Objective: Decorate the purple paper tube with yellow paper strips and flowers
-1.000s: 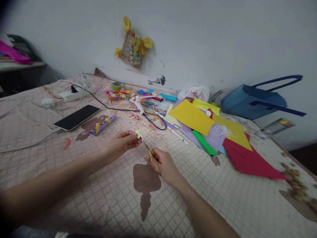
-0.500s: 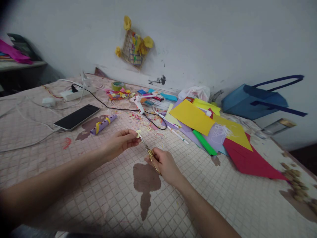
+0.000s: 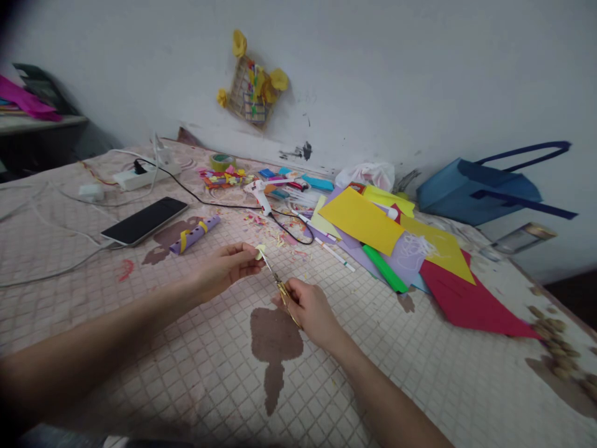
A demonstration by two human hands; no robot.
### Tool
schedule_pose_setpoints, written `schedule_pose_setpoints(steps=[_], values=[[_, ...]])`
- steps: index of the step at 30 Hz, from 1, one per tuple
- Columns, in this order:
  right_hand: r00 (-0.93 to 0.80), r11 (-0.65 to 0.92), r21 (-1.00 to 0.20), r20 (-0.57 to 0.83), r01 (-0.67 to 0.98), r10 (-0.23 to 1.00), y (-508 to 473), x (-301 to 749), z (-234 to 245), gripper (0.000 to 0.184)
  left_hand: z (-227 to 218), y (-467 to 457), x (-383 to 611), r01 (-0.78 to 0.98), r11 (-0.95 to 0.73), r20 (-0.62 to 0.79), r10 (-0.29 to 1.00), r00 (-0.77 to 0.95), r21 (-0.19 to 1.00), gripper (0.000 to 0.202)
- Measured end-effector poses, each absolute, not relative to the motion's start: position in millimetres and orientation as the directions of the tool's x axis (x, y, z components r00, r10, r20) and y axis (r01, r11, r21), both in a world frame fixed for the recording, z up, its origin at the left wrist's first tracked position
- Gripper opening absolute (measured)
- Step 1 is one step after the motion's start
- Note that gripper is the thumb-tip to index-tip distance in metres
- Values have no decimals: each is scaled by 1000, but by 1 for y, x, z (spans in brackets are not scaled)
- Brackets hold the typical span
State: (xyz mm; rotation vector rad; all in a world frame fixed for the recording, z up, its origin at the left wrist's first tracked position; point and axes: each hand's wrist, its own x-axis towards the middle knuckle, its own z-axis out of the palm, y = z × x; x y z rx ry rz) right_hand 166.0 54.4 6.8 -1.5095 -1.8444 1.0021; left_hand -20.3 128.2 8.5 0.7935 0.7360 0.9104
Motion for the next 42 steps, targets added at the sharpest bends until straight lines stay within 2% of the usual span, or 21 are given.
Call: schedule_pose_setpoints(steps=[18, 27, 42], values=[[-222, 112, -847, -8, 519, 975, 53, 163, 0, 29, 9, 118, -18, -474, 429, -178, 856, 486, 769, 7], [-233, 120, -841, -7, 527, 973, 52, 164, 0, 27, 11, 125, -19, -401, 334, -149, 892, 426, 853, 13], [-172, 110, -847, 22, 520, 985, 49, 151, -4, 29, 9, 116, -16, -500, 417, -153, 860, 487, 759, 10]])
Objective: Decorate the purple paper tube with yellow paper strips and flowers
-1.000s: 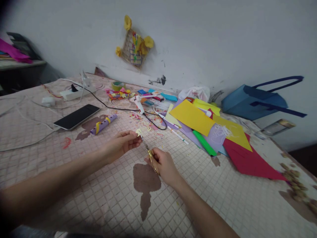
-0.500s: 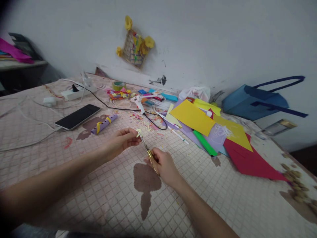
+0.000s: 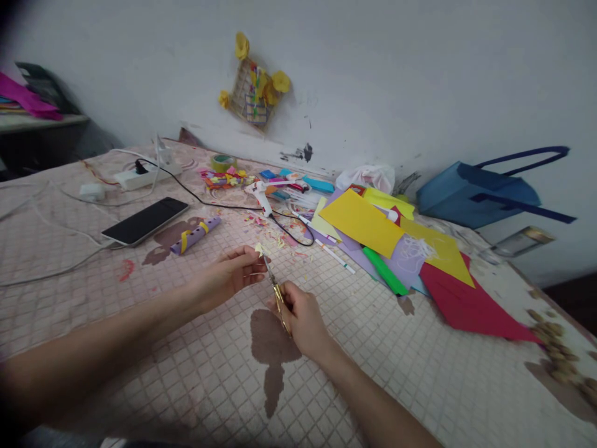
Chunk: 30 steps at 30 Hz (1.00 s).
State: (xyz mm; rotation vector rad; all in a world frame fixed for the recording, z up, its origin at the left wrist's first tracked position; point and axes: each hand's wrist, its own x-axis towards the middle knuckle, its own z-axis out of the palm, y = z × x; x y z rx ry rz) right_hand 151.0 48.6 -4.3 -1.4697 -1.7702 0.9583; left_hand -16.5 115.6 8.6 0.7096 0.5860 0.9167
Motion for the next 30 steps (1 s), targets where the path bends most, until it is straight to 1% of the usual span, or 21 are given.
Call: schedule_pose_setpoints(steps=[6, 12, 23, 30], values=[[-146, 138, -817, 67, 559, 987, 46, 146, -8, 26, 11, 112, -15, -502, 459, -206, 853, 480, 733, 12], [-132, 129, -805, 63, 579, 989, 46, 146, -7, 23, 10, 112, -15, -493, 465, -217, 850, 479, 736, 12], [-143, 147, -791, 76, 593, 987, 45, 147, -7, 27, 11, 114, -16, -486, 441, -177, 850, 496, 755, 13], [-137, 145, -806, 80, 574, 987, 44, 147, -6, 28, 9, 116, -17, -504, 376, -105, 868, 486, 777, 13]])
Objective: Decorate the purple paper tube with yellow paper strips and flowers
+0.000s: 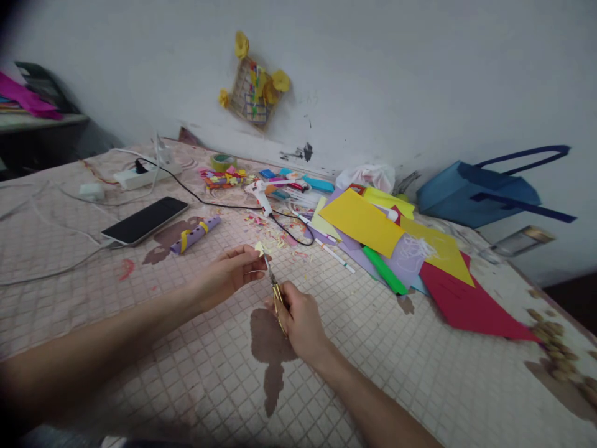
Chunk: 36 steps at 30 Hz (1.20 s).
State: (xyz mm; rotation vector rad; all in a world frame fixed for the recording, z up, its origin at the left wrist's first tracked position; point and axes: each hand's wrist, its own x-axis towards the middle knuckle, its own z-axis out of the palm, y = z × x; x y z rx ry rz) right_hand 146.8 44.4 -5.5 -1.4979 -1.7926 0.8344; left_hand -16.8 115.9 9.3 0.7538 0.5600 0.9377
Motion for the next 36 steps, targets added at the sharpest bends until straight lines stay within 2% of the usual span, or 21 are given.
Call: schedule_pose_setpoints(steps=[11, 36], values=[[-136, 121, -840, 57, 528, 989, 47, 151, -6, 28, 11, 120, -18, -459, 328, -105, 889, 446, 826, 11], [-164, 115, -845, 32, 522, 986, 47, 157, 1, 36, 12, 124, -19, -453, 324, -104, 889, 446, 830, 12]])
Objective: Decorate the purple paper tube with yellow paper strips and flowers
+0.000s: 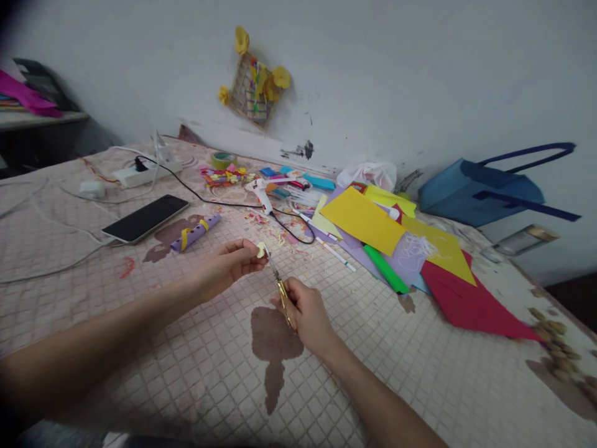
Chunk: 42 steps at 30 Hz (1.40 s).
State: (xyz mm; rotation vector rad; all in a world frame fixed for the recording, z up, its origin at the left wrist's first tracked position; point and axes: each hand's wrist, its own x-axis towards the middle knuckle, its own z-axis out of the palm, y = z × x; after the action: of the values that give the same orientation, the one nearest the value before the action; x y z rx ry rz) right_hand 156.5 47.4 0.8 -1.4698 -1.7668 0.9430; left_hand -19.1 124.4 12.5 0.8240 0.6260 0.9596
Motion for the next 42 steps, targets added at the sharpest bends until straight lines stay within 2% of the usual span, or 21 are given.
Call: schedule_pose_setpoints(steps=[5, 18, 42], values=[[-186, 82, -873, -10, 480, 983, 49, 158, 0, 35, 17, 124, -20, -413, 308, -114, 895, 432, 857, 11], [-190, 99, -865, 4, 492, 982, 49, 161, 4, 33, 15, 126, -21, -348, 233, -44, 880, 474, 908, 18], [-175, 77, -872, -10, 484, 985, 51, 164, 7, 35, 18, 128, -22, -365, 251, -84, 906, 415, 897, 16]])
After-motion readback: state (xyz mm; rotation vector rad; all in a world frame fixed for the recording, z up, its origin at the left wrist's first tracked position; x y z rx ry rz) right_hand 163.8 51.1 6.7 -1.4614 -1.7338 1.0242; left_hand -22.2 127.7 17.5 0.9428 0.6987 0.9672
